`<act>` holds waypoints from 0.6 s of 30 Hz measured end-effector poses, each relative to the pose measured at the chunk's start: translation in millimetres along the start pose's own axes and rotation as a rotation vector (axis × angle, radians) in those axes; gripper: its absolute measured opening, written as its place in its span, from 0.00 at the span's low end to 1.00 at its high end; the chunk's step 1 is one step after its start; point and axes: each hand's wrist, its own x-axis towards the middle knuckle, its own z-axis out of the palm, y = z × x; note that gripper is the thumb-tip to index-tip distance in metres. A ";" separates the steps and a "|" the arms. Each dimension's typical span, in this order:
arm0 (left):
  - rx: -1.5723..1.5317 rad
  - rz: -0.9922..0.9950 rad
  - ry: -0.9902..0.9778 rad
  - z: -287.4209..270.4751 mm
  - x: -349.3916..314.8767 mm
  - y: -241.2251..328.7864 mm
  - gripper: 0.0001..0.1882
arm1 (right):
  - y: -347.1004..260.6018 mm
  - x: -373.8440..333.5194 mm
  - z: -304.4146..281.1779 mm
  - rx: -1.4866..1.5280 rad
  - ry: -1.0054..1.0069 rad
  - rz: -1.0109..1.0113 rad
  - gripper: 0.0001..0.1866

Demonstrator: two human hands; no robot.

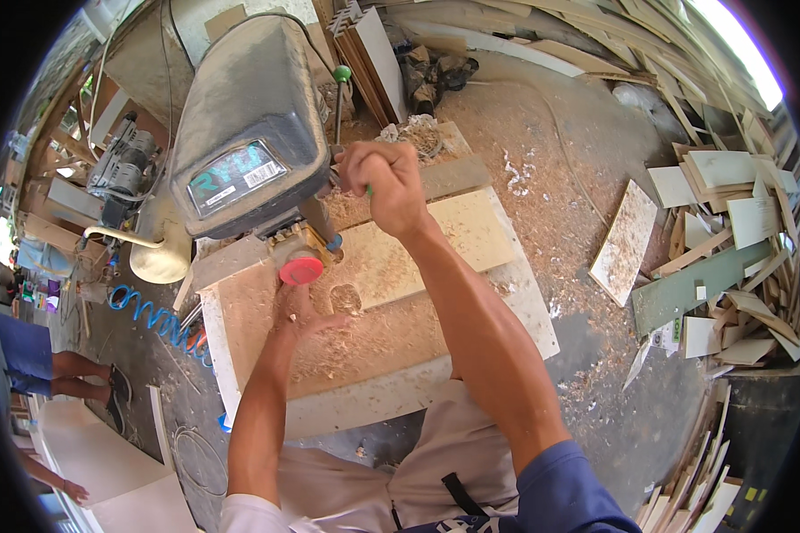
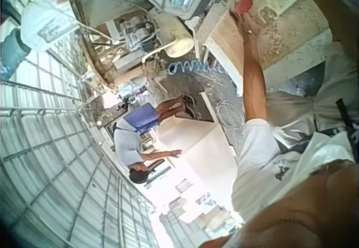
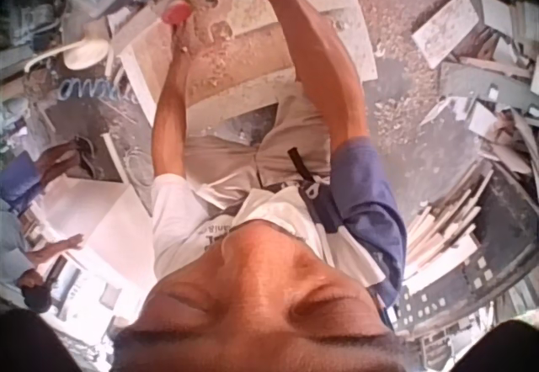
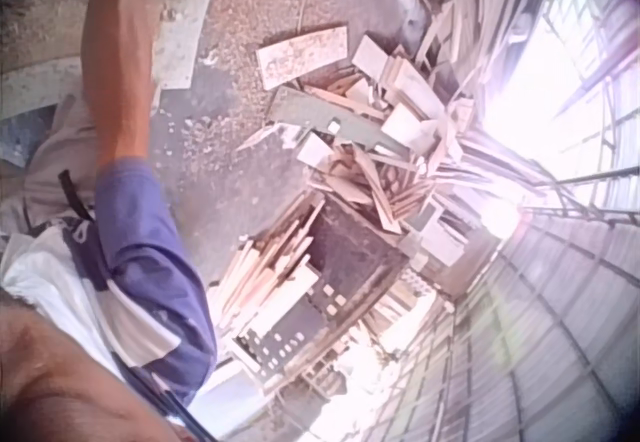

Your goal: The person operates a drill press to create holes in a rectangular wooden board, holding the board in place with their left hand and pulling down the drill lever with their right hand.

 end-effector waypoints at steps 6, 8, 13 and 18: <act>0.028 0.073 0.077 1.5 -1.8 -7.2 0.74 | -20.6 63.2 27.9 -0.055 0.352 0.110 0.22; 0.076 0.069 0.081 -1.5 -1.5 1.1 0.73 | -12.7 88.3 26.6 -0.062 0.400 0.194 0.23; 0.043 0.083 0.080 -6.8 -1.6 2.4 0.74 | 10.9 135.5 19.1 -0.146 0.371 0.396 0.26; -0.054 0.045 0.052 -5.9 -3.3 5.2 0.74 | 22.5 152.5 14.4 -0.277 0.374 0.558 0.33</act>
